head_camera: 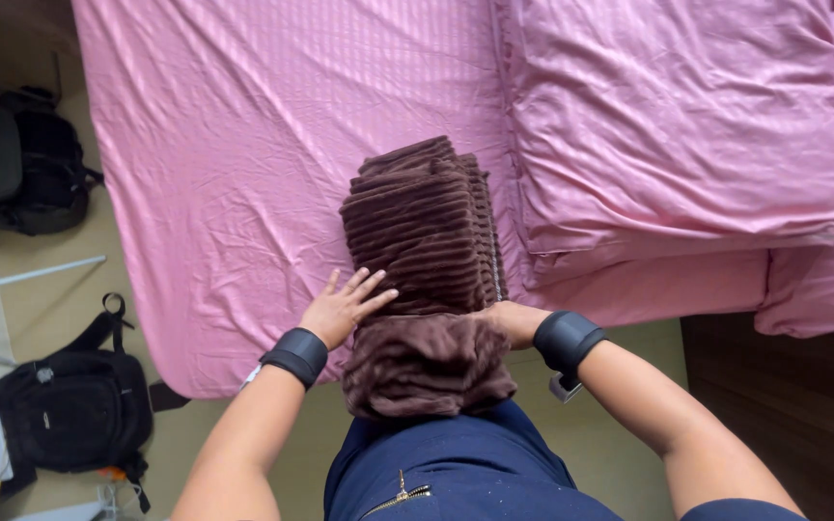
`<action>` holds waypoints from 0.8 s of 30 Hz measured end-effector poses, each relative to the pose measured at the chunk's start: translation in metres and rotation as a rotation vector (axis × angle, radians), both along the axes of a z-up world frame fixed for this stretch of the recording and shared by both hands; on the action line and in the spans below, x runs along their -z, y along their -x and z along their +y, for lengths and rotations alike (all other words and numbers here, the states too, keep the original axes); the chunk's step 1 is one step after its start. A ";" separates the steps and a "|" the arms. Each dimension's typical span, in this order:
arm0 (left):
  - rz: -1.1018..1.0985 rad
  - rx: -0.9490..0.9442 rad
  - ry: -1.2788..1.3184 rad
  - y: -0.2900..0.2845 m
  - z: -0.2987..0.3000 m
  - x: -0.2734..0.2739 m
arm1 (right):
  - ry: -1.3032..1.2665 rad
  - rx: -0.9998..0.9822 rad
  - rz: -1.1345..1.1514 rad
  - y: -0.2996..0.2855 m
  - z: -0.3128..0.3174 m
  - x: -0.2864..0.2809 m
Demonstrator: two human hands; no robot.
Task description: The person folds a brown towel on a pink bedsheet and places it into a wooden wardrobe. They then fold two white towels on the bed and place them in the same wardrobe. Finally, they pick up a black backpack from the floor and place it on the bed.
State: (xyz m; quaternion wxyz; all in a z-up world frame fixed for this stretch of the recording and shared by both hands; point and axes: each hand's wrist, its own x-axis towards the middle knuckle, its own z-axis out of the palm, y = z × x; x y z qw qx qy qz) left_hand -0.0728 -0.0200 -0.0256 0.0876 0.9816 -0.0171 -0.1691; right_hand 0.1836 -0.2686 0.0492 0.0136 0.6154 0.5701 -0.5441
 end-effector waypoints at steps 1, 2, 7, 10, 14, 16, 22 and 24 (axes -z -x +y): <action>0.004 -0.013 0.006 0.004 -0.003 0.001 | 0.006 -0.013 0.004 -0.002 -0.003 0.019; 0.001 -0.017 0.057 0.007 -0.007 0.001 | -0.124 0.099 0.236 -0.005 -0.007 0.037; 0.061 -0.124 0.309 0.015 -0.010 -0.018 | -0.134 0.326 0.468 -0.021 -0.016 0.036; 0.082 -0.344 0.623 0.010 -0.006 -0.021 | 0.088 0.725 0.291 -0.038 -0.025 0.067; 0.000 -0.696 1.032 -0.008 0.007 0.018 | 0.054 0.971 0.242 -0.063 -0.011 0.072; -0.017 -0.788 1.085 -0.025 0.019 0.027 | 0.075 0.992 0.211 -0.070 0.002 0.063; -0.137 -0.971 0.829 -0.062 0.045 0.045 | -0.029 0.829 0.506 -0.074 -0.012 0.092; -0.139 -0.998 0.737 -0.068 0.050 0.058 | -0.286 0.629 0.505 -0.051 0.016 0.029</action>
